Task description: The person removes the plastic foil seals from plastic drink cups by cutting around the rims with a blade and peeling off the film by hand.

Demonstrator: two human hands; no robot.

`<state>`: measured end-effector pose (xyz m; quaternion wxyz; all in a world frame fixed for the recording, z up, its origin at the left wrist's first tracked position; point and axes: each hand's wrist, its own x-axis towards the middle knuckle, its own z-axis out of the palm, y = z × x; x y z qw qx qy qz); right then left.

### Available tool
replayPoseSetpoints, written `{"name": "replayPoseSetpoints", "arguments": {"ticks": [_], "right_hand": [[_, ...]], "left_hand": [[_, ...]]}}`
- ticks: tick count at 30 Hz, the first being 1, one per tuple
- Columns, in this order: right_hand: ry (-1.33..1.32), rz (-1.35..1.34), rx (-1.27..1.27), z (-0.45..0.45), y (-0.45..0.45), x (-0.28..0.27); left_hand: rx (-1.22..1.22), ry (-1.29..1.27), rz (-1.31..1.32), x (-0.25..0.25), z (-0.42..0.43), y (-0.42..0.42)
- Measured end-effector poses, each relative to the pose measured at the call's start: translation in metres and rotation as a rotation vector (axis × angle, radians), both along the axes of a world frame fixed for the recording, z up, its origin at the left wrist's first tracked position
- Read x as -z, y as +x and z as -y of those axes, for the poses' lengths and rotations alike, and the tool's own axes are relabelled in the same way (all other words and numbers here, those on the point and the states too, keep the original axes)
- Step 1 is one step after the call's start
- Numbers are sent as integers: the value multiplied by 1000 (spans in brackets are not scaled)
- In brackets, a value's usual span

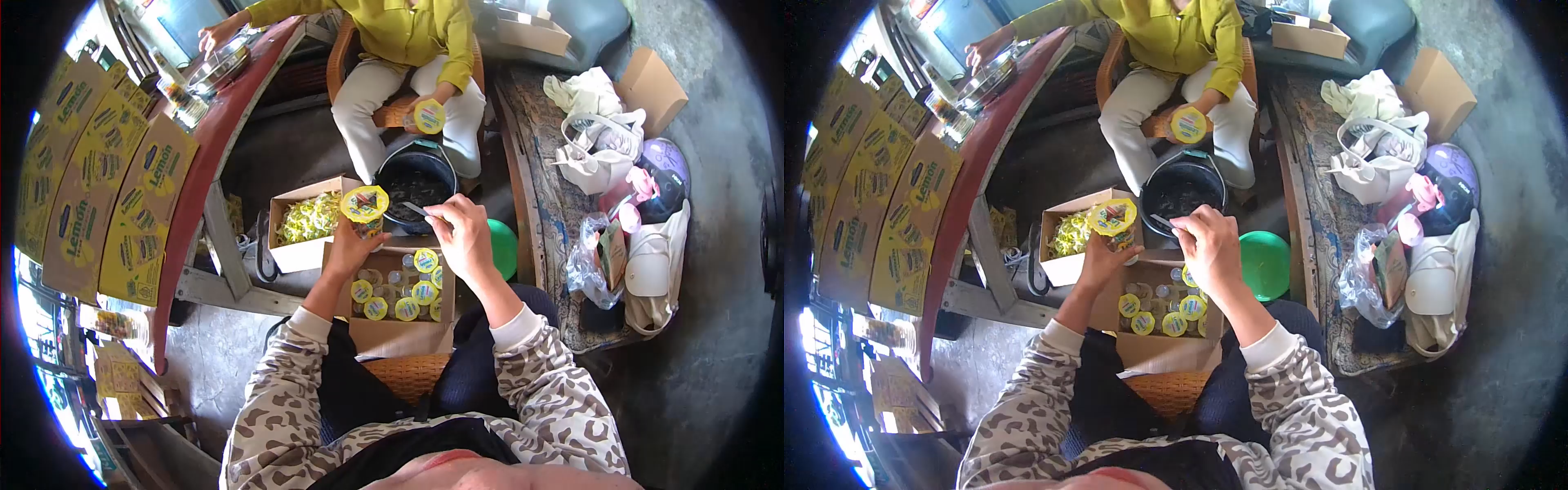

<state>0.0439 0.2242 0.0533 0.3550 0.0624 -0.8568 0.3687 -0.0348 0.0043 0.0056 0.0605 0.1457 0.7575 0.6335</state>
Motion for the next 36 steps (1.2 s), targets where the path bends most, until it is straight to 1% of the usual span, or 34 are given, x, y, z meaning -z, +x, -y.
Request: {"name": "replayPoseSetpoints", "arguments": {"ticks": [1, 2, 4, 7, 8, 9, 11, 12, 13, 14, 15, 17, 19, 20, 21, 22, 23, 24, 25, 27, 28, 29, 31, 32, 35, 36], "right_hand": [[8, -1, -3, 3, -1, 1], [18, -3, -6, 4, -2, 4], [25, 23, -16, 5, -4, 9], [31, 75, -27, 7, -5, 9], [-13, 109, -27, 6, -7, 14], [-56, 143, -27, 5, -9, 18], [-25, 124, -33, 6, -11, 18], [-34, 142, -30, 7, -11, 17], [-44, 159, -28, 9, -11, 16], [-135, 165, -62, 11, -12, 14], [-120, 170, -75, 12, -12, 14], [-27, 151, -18, 12, -12, 13], [6, 135, -21, 12, -14, 11], [-17, 153, -8, 10, -17, 13], [-38, 168, 6, 9, -20, 12], [-81, 168, 7, 10, -24, 10], [-64, 162, -1, 9, -28, 5], [5, 111, 20, 12, -31, -5], [70, 61, 41, 14, -34, -13], [98, 33, 24, 20, -43, -20], [161, -18, 2, 24, -47, -24], [220, -69, -21, 30, -51, -27], [253, -64, -63, 39, -56, -31], [293, -89, -81, 43, -58, -30], [335, -121, -107, 48, -61, -19], [364, -139, -117, 48, -58, -17]], "left_hand": [[-6, 13, -1, 6, 2, -3], [44, 48, 12, 14, 3, -7], [109, 101, 12, 9, 0, -7], [111, 150, -47, 6, -1, -19], [47, 99, -99, 5, -3, -23], [32, 116, -95, -1, -1, -27], [27, 193, 126, -9, 2, -35], [57, 70, 194, 2, 9, -47], [45, 84, 196, 7, 9, -53], [23, 29, 224, 12, 9, -59], [0, -26, 252, 12, 9, -61], [8, 7, 253, 13, 9, -62], [155, -15, 228, 10, 8, -61], [205, 90, 188, 9, 6, -58], [196, 105, 182, 10, 5, -57], [195, 93, 125, 14, 3, -56], [195, 80, 67, 18, 0, -57], [170, 25, -59, 14, -2, -57], [162, 37, -67, 12, -1, -56], [169, -35, -72, 2, 3, -47], [129, -54, -145, 18, 3, -51], [122, -54, -145, 23, 5, -50], [132, 14, -42, -8, 12, -35], [134, 22, -45, -24, 17, -27], [77, 38, -109, -15, 26, -25], [47, -7, -121, -17, 28, -23]]}}
